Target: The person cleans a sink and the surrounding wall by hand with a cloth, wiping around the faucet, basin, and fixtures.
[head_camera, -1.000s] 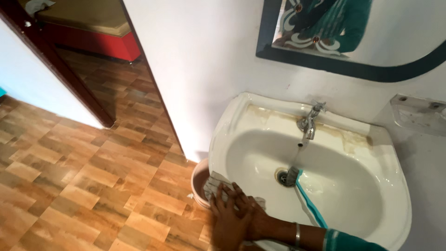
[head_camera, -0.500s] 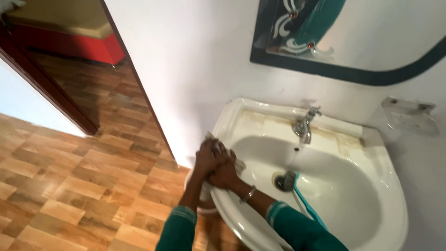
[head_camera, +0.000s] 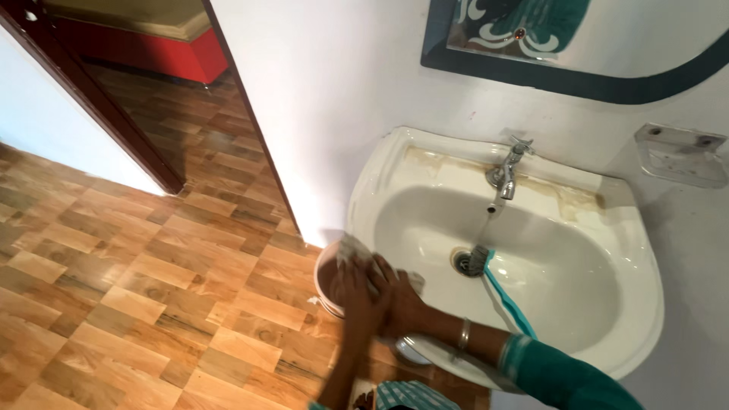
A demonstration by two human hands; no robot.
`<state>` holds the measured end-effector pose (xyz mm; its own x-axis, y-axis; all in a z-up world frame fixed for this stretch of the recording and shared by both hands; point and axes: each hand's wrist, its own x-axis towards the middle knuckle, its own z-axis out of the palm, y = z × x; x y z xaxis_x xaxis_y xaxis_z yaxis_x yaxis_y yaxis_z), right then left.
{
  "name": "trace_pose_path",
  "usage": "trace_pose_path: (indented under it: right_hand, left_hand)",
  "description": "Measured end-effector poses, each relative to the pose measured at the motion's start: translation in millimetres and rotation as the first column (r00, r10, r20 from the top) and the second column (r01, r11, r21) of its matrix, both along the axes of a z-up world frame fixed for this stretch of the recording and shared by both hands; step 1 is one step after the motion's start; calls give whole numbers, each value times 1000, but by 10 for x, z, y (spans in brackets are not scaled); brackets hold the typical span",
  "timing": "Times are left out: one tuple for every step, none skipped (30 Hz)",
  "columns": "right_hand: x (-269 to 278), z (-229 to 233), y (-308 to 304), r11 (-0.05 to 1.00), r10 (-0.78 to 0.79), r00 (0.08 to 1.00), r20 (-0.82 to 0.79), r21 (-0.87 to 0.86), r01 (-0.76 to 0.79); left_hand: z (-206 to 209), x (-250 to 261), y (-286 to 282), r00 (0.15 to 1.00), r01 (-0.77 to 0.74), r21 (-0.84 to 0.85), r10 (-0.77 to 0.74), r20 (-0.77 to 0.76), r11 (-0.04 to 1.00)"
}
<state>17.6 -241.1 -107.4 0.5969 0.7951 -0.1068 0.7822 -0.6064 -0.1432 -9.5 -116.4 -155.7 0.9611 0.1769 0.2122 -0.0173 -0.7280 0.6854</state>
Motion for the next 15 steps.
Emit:
trace_pose_path:
  right_hand:
    - [-124,58,-103,999,28,999,-23,-41,-29]
    - [-226,99,-201,995,55,997,-46,-81,-58]
    - [-299,122,-291,995,52,998,-43,-77,-55]
    - [-357,122,-370,995,91,994,-62,-24,-93]
    - [-381,98,-424,992,129,989,-78,25,-127]
    - [-367,53,-423,992,124,990,-74,23,-122]
    - [-322,9,-409,990,139,987,-83,42,-136]
    - [-275,-35,-396,987,154,984,-91,61,-149]
    - [-215,-77,-365,988,148,986,-80,57,-144]
    - [-149,-122,-310,988,118,989,-92,116,-107]
    - [-42,-167,-257,983,85,991,-104,173,-66]
    - [113,-205,-189,984,75,993,-93,171,-58]
    - [241,-248,-76,982,34,993,-110,188,-12]
    - [378,-282,27,978,-8,992,-128,204,34]
    - [502,-316,110,978,-14,991,-131,205,41]
  left_hand:
    - [112,-223,-95,997,-12,0,12,-82,1000]
    - [226,-440,-156,994,10,2,-10,-105,1000]
    - [333,-594,-197,991,38,3,-37,-128,999]
    - [417,-668,-202,991,41,7,-40,-125,999]
    - [464,-714,-229,998,65,-3,-65,-12,998]
    - [478,-720,-242,991,90,-10,-88,100,996]
    - [470,-669,-244,990,93,-13,-91,106,996]
    - [443,-580,-239,978,91,-88,-72,197,992]
    - [412,-443,-227,956,98,-161,-48,289,982]
    - [376,-302,-172,953,106,-162,-53,299,981]
    - [337,-150,-76,956,102,-146,-56,289,984]
    - [304,11,13,959,98,-131,-58,278,987]
    - [283,167,102,958,106,-129,-66,280,986]
    - [278,370,186,959,106,-108,-73,274,988]
    - [267,524,269,962,105,-88,-78,263,991]
